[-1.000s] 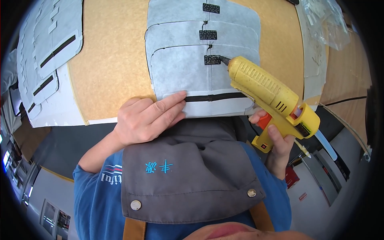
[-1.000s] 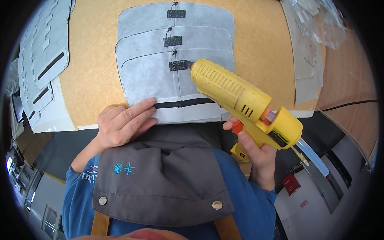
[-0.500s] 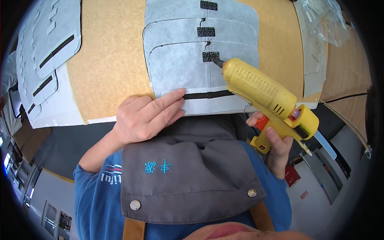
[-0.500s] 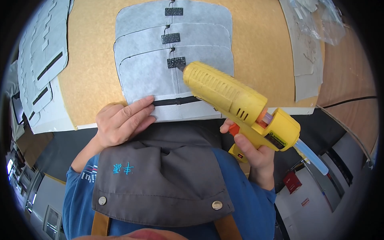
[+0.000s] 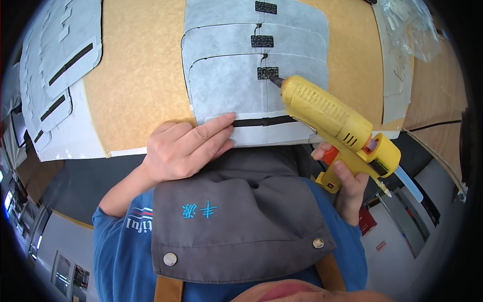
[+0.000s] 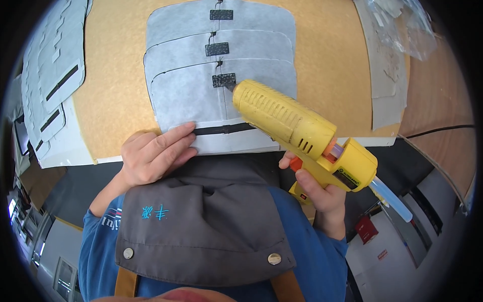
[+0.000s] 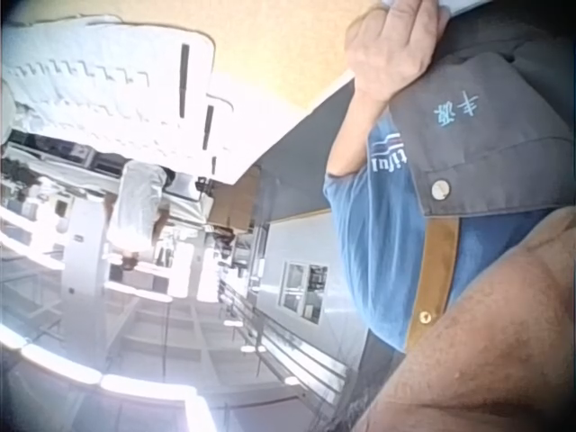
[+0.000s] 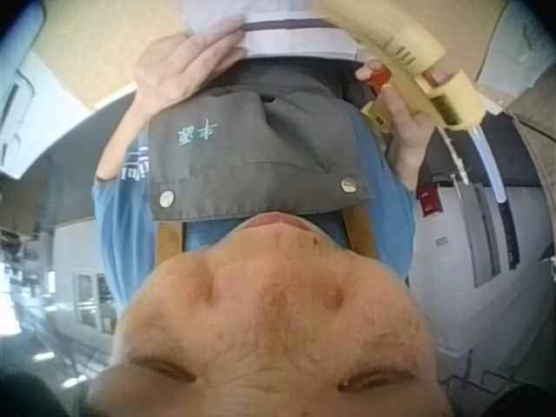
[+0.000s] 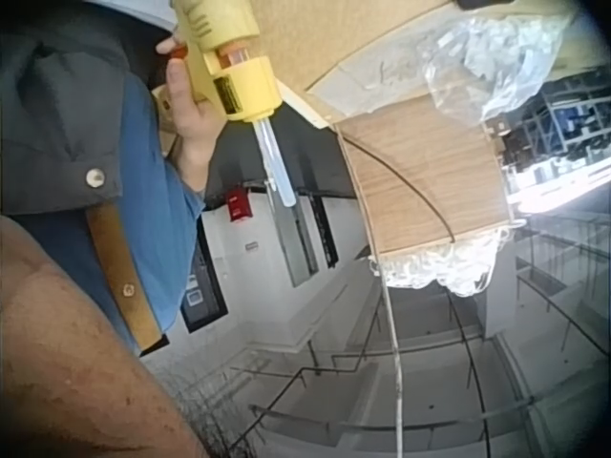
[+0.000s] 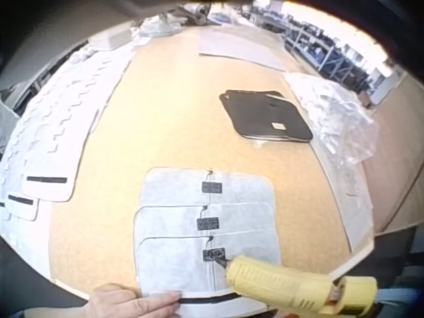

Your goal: Applying glue using a hot glue gun to fix velcro patches and synthetic panels onto a pouch component.

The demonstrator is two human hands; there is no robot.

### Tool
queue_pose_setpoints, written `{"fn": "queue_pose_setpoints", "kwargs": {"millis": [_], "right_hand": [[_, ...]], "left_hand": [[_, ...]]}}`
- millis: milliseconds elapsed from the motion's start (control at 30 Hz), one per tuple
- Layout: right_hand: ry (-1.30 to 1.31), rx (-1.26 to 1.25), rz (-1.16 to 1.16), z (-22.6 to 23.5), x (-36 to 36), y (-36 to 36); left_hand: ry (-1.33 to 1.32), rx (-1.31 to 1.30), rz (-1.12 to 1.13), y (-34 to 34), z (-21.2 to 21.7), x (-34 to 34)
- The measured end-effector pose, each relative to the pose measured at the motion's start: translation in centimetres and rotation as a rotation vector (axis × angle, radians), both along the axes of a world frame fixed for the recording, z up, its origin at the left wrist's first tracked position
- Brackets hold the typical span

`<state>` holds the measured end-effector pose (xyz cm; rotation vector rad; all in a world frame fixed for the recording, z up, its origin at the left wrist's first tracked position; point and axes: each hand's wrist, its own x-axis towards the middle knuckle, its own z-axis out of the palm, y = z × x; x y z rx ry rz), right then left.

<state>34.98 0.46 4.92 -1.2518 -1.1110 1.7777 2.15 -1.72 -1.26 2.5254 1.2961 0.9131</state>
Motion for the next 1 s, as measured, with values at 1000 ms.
{"fn": "queue_pose_setpoints", "kwargs": {"millis": [1000], "right_hand": [[0.007,0.019,0.092,-0.2,-0.7,1.0]], "left_hand": [[-0.012,-0.001,-0.002,0.1,0.2,0.1]]}}
